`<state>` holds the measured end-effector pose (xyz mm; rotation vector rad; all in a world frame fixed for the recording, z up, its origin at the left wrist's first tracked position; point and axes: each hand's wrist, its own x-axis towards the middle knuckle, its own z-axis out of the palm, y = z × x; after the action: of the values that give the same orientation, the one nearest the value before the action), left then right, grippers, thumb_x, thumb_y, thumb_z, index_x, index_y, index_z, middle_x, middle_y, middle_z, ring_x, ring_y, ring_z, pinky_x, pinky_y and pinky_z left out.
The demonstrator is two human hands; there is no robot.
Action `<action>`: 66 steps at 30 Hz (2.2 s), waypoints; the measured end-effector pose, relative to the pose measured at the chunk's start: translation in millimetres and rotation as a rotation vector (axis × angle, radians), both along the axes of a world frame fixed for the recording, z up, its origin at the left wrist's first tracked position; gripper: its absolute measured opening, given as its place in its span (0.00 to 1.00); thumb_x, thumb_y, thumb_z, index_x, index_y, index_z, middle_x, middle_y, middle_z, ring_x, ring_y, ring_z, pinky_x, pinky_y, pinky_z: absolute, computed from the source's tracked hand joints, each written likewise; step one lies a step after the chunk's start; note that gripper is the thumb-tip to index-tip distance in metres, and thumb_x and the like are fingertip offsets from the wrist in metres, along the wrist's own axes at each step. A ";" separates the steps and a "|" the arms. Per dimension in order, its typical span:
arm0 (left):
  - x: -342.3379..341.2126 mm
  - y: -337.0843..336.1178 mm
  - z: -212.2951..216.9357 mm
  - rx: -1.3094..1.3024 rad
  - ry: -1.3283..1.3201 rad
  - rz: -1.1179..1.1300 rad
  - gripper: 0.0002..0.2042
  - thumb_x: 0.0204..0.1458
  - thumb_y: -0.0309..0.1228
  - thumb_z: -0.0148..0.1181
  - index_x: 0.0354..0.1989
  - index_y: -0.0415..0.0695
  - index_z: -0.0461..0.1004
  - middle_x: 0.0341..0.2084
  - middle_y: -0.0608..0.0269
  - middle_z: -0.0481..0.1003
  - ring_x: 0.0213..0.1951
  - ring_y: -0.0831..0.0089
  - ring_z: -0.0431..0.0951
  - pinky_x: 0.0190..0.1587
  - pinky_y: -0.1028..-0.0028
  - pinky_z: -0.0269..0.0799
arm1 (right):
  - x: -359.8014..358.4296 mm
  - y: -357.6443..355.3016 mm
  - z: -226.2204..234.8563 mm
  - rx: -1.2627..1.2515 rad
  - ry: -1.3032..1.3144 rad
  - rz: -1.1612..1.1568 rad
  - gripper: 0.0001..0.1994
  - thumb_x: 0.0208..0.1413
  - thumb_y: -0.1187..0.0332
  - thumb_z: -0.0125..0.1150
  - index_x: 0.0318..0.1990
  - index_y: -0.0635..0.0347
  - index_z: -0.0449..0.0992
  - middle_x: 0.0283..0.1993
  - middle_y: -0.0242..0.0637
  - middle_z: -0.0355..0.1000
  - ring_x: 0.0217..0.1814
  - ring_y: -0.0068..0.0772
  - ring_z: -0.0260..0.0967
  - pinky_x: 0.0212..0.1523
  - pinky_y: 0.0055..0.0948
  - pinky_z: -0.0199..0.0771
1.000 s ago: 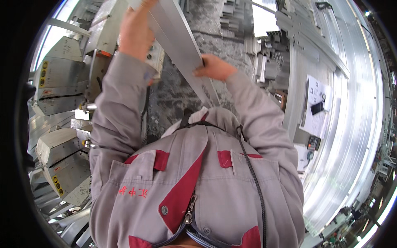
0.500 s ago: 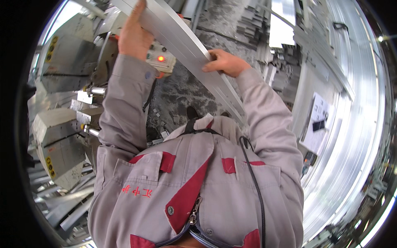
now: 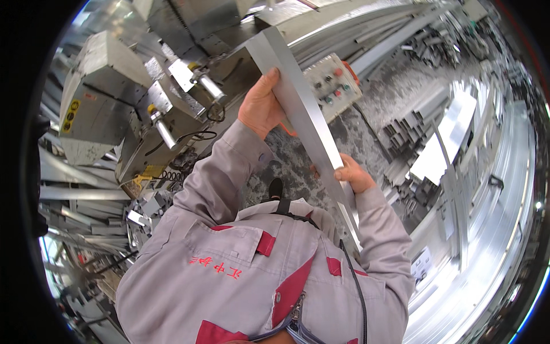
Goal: The person selects aluminum extrusion profiles from a pile, inspects them, and uses a metal-cutting saw to cut one piece. After cutting, the person inspects the cut profile and places it back on the machine for another cut.
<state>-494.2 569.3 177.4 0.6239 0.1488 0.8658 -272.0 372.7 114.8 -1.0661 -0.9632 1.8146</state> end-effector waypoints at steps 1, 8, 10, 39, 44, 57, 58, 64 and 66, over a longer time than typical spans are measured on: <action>-9.5 3.2 -0.4 0.039 -0.004 0.034 0.28 0.67 0.48 0.61 0.68 0.43 0.67 0.59 0.57 0.75 0.59 0.60 0.76 0.64 0.52 0.71 | -6.1 5.1 2.6 -0.015 -0.028 -0.013 0.49 0.38 0.45 0.77 0.67 0.68 0.71 0.56 0.46 0.78 0.56 0.39 0.76 0.60 0.38 0.73; -72.1 7.7 -0.9 0.186 0.184 0.279 0.49 0.56 0.57 0.70 0.77 0.41 0.53 0.71 0.52 0.63 0.71 0.56 0.65 0.73 0.54 0.59 | -35.5 35.2 25.1 0.215 -0.588 -0.169 0.50 0.35 0.59 0.82 0.70 0.71 0.67 0.58 0.43 0.76 0.57 0.39 0.74 0.62 0.36 0.70; -95.4 15.1 -0.9 0.240 0.217 0.223 0.51 0.55 0.52 0.72 0.79 0.40 0.49 0.71 0.47 0.62 0.73 0.55 0.62 0.74 0.56 0.57 | -38.7 47.5 36.0 0.392 -0.854 -0.131 0.48 0.32 0.65 0.82 0.67 0.70 0.68 0.56 0.45 0.75 0.56 0.41 0.74 0.60 0.35 0.70; -66.2 110.9 -25.6 1.331 1.812 1.019 0.28 0.43 0.34 0.71 0.58 0.48 0.76 0.57 0.62 0.73 0.61 0.63 0.69 0.70 0.55 0.57 | -36.4 401.1 55.5 1.417 -1.149 0.365 0.39 0.32 0.65 0.78 0.59 0.60 0.72 0.50 0.42 0.73 0.52 0.49 0.70 0.51 0.43 0.66; -113.4 164.9 -30.2 1.213 1.994 0.878 0.41 0.39 0.38 0.80 0.66 0.44 0.70 0.59 0.58 0.71 0.63 0.58 0.68 0.70 0.56 0.57 | -89.4 456.5 47.3 1.436 -1.094 0.448 0.40 0.30 0.69 0.75 0.60 0.58 0.72 0.51 0.41 0.72 0.53 0.48 0.69 0.52 0.43 0.66; -331.4 308.2 -92.6 1.161 2.156 0.813 0.42 0.42 0.42 0.80 0.67 0.46 0.67 0.62 0.56 0.72 0.65 0.53 0.68 0.70 0.56 0.60 | -287.2 614.7 -25.3 1.499 -1.072 0.451 0.38 0.45 0.66 0.74 0.68 0.51 0.69 0.64 0.39 0.70 0.68 0.46 0.65 0.68 0.45 0.66; -342.0 313.9 -102.1 1.178 2.119 0.839 0.42 0.42 0.41 0.80 0.67 0.46 0.67 0.62 0.56 0.72 0.65 0.53 0.68 0.70 0.56 0.60 | -299.4 622.3 -34.0 1.500 -1.067 0.469 0.38 0.46 0.66 0.74 0.68 0.51 0.69 0.64 0.39 0.70 0.68 0.46 0.66 0.68 0.45 0.66; -381.5 331.7 -146.8 1.068 2.125 0.801 0.40 0.42 0.40 0.81 0.65 0.45 0.67 0.61 0.55 0.71 0.65 0.52 0.67 0.69 0.57 0.60 | -351.1 645.1 -66.0 1.553 -1.100 0.552 0.35 0.46 0.68 0.75 0.65 0.52 0.71 0.58 0.39 0.71 0.62 0.47 0.68 0.62 0.46 0.72; -386.1 335.1 -156.3 0.998 2.112 0.801 0.41 0.40 0.40 0.82 0.64 0.45 0.67 0.61 0.53 0.71 0.65 0.52 0.67 0.69 0.57 0.60 | -360.4 646.2 -67.6 1.574 -1.131 0.576 0.34 0.45 0.68 0.76 0.64 0.53 0.72 0.56 0.39 0.72 0.60 0.47 0.68 0.59 0.45 0.73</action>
<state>-880.3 904.4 21.2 2.3346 2.0599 0.5898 -632.4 1018.9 47.2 -0.5996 -2.8011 0.0779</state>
